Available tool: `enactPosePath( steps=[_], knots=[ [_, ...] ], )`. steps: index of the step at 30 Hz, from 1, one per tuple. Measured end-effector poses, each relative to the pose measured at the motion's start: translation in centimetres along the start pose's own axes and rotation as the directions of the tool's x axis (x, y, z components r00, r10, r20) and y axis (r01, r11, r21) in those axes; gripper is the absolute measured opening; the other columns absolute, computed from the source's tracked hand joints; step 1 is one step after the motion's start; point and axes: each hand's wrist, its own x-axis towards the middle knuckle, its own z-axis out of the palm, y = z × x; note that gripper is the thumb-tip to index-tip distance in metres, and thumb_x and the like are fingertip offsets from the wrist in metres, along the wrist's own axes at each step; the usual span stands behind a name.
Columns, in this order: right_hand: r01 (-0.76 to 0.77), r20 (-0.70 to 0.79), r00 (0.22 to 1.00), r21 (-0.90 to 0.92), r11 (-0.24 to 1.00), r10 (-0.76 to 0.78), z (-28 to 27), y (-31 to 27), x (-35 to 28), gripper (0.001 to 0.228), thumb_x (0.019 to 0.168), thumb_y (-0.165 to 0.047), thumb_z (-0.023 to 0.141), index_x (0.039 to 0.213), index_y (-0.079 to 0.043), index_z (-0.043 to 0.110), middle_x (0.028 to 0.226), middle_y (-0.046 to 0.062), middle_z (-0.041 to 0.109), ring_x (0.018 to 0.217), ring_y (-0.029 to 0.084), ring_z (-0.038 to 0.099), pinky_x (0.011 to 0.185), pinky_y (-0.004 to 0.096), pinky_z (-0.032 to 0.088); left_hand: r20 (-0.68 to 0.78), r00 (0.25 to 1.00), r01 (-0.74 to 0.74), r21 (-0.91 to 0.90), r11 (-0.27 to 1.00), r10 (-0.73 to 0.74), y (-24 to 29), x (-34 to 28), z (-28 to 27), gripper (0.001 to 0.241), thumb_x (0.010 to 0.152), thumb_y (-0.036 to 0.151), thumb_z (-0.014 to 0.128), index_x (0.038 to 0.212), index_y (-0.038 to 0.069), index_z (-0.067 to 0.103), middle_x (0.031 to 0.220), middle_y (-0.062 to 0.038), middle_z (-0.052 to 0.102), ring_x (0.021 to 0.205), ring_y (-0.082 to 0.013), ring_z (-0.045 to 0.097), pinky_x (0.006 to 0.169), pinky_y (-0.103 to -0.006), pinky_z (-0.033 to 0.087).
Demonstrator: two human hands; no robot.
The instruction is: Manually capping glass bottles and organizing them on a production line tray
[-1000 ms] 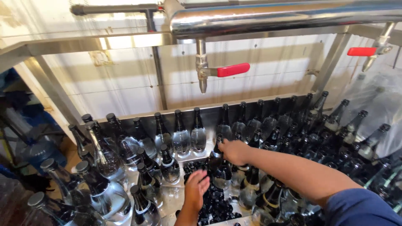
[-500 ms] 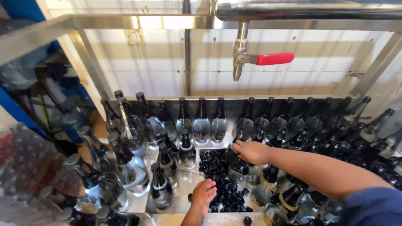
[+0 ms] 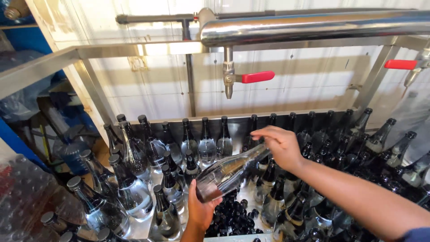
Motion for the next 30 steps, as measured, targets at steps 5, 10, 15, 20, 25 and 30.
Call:
enactPosePath(
  steps=[5,10,15,20,25,30],
  knots=[
    [-0.708,0.022,0.694,0.206,0.676,0.720,-1.4,-0.5,-0.8,0.041,0.109,-0.009,0.049,0.115,-0.009,0.090,0.092,0.010,0.083,0.052,0.016,0.045,0.043,0.031,0.025,0.311,0.828,-0.541,0.226,0.810,0.466,0.6,1.5,-3.2,0.048,0.109,0.033,0.043,0.152,0.013,0.051,0.147,-0.026,0.065,0.126,-0.0414,0.070,0.100,-0.0539,0.063],
    [-0.798,0.341,0.602,0.229,0.558,0.722,-3.5,-7.1,2.9,0.057,0.114,-0.048,0.030,0.150,-0.011,0.055,0.129,0.016,0.077,0.050,0.017,0.040,0.040,0.030,0.030,0.253,0.761,-0.385,0.917,0.103,0.597,0.3,5.3,-7.7,0.014,0.104,-0.001,0.050,0.104,0.004,0.063,0.143,-0.012,0.060,0.118,-0.0275,0.069,0.097,-0.0468,0.067],
    [0.789,0.459,0.611,-0.293,0.539,-0.645,-3.3,-2.5,0.4,0.035,0.117,-0.022,0.038,0.101,-0.008,0.065,0.086,0.006,0.060,0.067,0.027,0.051,0.059,0.044,0.046,-0.018,0.995,-0.095,0.113,0.989,0.098,2.8,0.5,-5.7,0.048,0.108,0.056,0.062,0.112,0.012,0.080,0.087,-0.010,0.078,0.072,-0.0317,0.073,0.049,-0.0503,0.056],
    [-0.757,0.295,0.578,-0.154,0.635,0.761,-0.3,-1.6,-0.7,0.057,0.112,-0.058,0.040,0.105,-0.012,0.074,0.062,0.008,0.045,0.055,0.020,0.040,0.056,0.037,0.036,0.069,0.809,-0.571,0.333,0.751,0.584,2.9,-3.4,-6.0,0.044,0.110,0.029,0.046,0.143,0.006,0.064,0.127,-0.019,0.071,0.117,-0.0296,0.069,0.094,-0.0419,0.059],
    [0.739,0.511,0.671,-0.403,0.540,-0.537,-2.4,-3.7,1.5,0.052,0.113,-0.052,0.049,0.114,-0.004,0.068,0.087,0.010,0.063,0.077,0.034,0.060,0.070,0.047,0.053,-0.148,0.989,-0.006,0.034,0.999,0.011,5.1,-3.0,-5.5,0.051,0.100,0.057,0.067,0.132,0.018,0.073,0.117,-0.015,0.078,0.085,-0.0466,0.075,0.050,-0.0474,0.057],
    [0.226,0.207,0.966,-0.392,0.892,-0.154,1.4,1.1,-0.4,0.066,0.120,-0.046,0.017,0.067,-0.014,0.040,0.061,0.002,0.037,0.054,0.019,0.037,0.052,0.044,0.026,0.027,0.964,-0.264,-0.041,0.964,0.265,0.1,1.5,-9.6,0.056,0.115,0.053,0.045,0.131,0.008,0.075,0.113,-0.018,0.081,0.087,-0.0396,0.075,0.055,-0.0540,0.057]
  ],
)
